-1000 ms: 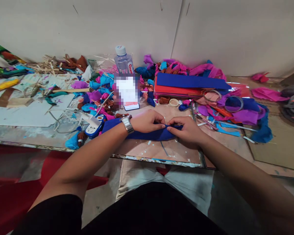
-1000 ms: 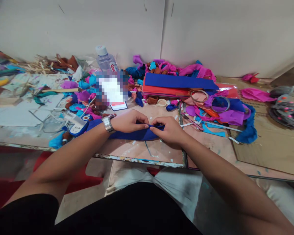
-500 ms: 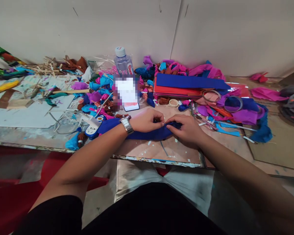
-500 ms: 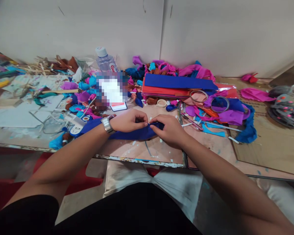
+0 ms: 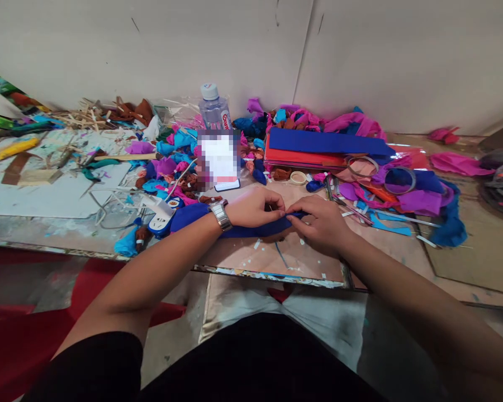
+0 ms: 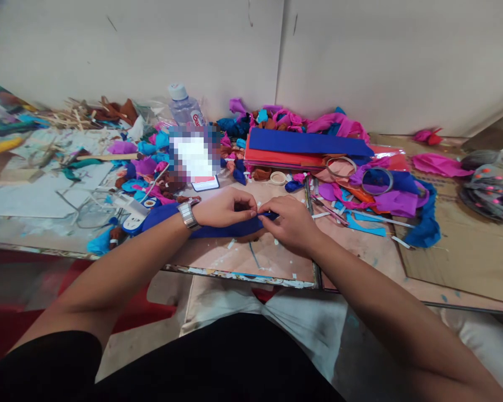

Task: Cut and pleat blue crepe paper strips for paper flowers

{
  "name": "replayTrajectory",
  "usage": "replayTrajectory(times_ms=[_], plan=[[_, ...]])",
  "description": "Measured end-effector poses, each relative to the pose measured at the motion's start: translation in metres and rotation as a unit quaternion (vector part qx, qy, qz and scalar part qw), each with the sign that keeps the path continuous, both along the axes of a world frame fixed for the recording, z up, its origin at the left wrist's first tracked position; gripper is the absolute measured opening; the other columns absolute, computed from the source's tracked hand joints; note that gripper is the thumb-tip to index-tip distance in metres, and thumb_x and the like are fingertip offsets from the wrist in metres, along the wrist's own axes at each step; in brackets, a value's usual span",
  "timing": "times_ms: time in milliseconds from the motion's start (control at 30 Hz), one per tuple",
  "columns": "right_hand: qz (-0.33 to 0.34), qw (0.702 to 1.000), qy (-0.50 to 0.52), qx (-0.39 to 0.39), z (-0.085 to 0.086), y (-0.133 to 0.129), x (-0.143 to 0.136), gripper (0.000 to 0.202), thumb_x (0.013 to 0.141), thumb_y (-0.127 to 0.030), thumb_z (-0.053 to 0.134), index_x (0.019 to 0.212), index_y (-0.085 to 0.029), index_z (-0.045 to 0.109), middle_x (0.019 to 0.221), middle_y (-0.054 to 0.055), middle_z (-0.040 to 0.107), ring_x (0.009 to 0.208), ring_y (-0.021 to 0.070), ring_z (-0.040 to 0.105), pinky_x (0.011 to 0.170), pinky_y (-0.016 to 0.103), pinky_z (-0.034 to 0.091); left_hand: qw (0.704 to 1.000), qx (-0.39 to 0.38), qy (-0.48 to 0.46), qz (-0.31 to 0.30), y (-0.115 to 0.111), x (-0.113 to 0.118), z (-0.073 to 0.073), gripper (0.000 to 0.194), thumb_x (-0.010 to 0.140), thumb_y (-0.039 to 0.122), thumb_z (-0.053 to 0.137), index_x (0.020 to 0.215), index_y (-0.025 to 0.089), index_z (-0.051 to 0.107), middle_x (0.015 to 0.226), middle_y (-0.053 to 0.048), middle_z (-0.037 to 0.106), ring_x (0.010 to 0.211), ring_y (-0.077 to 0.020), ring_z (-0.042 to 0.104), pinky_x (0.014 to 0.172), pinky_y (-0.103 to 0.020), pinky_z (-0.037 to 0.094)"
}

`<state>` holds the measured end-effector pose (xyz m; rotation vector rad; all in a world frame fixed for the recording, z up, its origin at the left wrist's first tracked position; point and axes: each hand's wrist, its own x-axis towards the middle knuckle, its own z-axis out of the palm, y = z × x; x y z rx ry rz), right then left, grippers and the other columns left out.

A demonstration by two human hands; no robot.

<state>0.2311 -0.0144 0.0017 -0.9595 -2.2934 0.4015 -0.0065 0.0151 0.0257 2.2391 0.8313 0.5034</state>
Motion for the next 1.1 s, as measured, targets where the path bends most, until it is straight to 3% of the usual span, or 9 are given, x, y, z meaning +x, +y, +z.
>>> replayTrajectory(times_ms=[367, 500, 633, 800, 933, 1100], plan=[[0.007, 1.0, -0.008, 0.013, 0.001, -0.002, 0.0, 0.012, 0.094, -0.029, 0.065, 0.1, -0.023, 0.073, 0.096, 0.008, 0.077, 0.09, 0.0246, 0.068, 0.088, 0.039, 0.047, 1.0, -0.022, -0.004, 0.004, 0.0, 0.002, -0.001, 0.023, 0.092, 0.032, 0.059, 0.09, 0.014, 0.073, 0.075, 0.001, 0.068, 0.067, -0.0105, 0.054, 0.068, -0.024, 0.041], [-0.024, 0.996, 0.038, -0.075, -0.001, -0.002, -0.003, 0.009, 0.089, -0.025, 0.066, 0.093, -0.022, 0.074, 0.089, 0.004, 0.076, 0.081, 0.0207, 0.067, 0.078, 0.034, 0.047, 1.0, 0.011, 0.0, 0.011, -0.007, 0.005, -0.001, 0.02, 0.092, 0.03, 0.058, 0.092, 0.015, 0.071, 0.078, -0.001, 0.07, 0.069, -0.0119, 0.058, 0.069, -0.025, 0.042], [-0.057, 0.977, 0.096, -0.181, -0.003, 0.001, -0.006, 0.011, 0.087, -0.026, 0.066, 0.088, -0.02, 0.074, 0.08, 0.001, 0.074, 0.074, 0.0181, 0.063, 0.072, 0.03, 0.046, 0.995, 0.091, 0.02, 0.033, -0.013, 0.009, -0.002, 0.02, 0.095, 0.03, 0.056, 0.093, 0.016, 0.07, 0.08, -0.002, 0.071, 0.07, -0.0139, 0.06, 0.07, -0.027, 0.043], [-0.07, 0.957, 0.145, -0.242, -0.004, 0.005, -0.008, 0.014, 0.083, -0.031, 0.066, 0.084, -0.019, 0.073, 0.079, 0.0, 0.07, 0.073, 0.0171, 0.059, 0.071, 0.029, 0.045, 0.981, 0.18, 0.057, 0.036, -0.014, 0.01, -0.006, 0.022, 0.098, 0.031, 0.053, 0.099, 0.018, 0.07, 0.091, -0.006, 0.076, 0.079, -0.0179, 0.067, 0.073, -0.029, 0.043], [-0.074, 0.957, 0.146, -0.24, -0.003, 0.004, -0.009, 0.013, 0.083, -0.03, 0.062, 0.081, -0.019, 0.069, 0.077, 0.0, 0.066, 0.072, 0.0164, 0.057, 0.069, 0.028, 0.044, 0.982, 0.175, 0.057, 0.035, -0.014, 0.01, -0.007, 0.023, 0.099, 0.032, 0.052, 0.105, 0.019, 0.071, 0.095, -0.006, 0.077, 0.082, -0.0184, 0.068, 0.075, -0.03, 0.043], [-0.081, 0.962, 0.144, -0.217, -0.002, 0.004, -0.009, 0.012, 0.082, -0.029, 0.061, 0.08, -0.019, 0.067, 0.076, 0.001, 0.066, 0.073, 0.0169, 0.056, 0.069, 0.028, 0.043, 0.99, 0.126, 0.055, 0.032, -0.014, 0.009, -0.002, 0.023, 0.098, 0.032, 0.054, 0.1, 0.017, 0.071, 0.085, -0.004, 0.075, 0.072, -0.0159, 0.064, 0.071, -0.029, 0.043]])
